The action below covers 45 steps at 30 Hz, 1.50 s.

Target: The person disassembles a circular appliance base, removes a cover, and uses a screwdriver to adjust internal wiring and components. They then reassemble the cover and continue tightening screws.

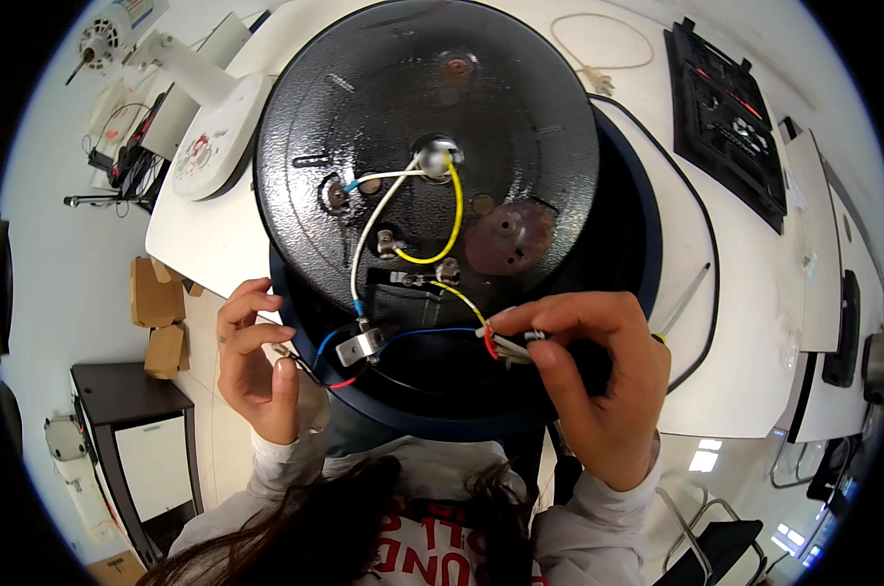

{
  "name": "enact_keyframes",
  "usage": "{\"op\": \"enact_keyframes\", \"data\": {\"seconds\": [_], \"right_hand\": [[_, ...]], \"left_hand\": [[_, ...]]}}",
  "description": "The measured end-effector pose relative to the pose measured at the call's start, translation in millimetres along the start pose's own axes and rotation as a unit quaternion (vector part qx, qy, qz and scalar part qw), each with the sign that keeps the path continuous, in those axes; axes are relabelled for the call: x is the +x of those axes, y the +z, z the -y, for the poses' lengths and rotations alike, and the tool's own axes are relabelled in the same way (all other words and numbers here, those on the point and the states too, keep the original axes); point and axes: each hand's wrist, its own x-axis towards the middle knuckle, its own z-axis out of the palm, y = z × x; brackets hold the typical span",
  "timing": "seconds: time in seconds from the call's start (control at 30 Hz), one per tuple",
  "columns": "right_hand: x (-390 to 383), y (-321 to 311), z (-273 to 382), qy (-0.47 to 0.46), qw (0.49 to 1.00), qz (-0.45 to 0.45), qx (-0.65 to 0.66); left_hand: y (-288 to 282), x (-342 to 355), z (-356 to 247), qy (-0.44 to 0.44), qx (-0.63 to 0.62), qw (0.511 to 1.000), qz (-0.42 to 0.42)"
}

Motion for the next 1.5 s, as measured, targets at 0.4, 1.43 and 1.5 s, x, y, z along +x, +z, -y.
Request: {"op": "enact_keyframes", "data": {"seconds": [0.4,1.43,1.5], "right_hand": [[-13.0,-3.0,1.3,0.025,0.999,0.038,0.021],[-15.2,-6.4,-7.2,0.009,0.997,0.057,0.051],[-16.7,-6.5,-2.6,0.04,0.996,0.065,0.048]], "left_hand": [[0.4,-0.4,-0.1,0.01,-0.036,0.999,-0.003],[35.1,51.1,-43.4,0.134,-0.012,0.967,0.218],[37.1,56.2,-47.0,0.119,0.01,0.961,0.25]]}}
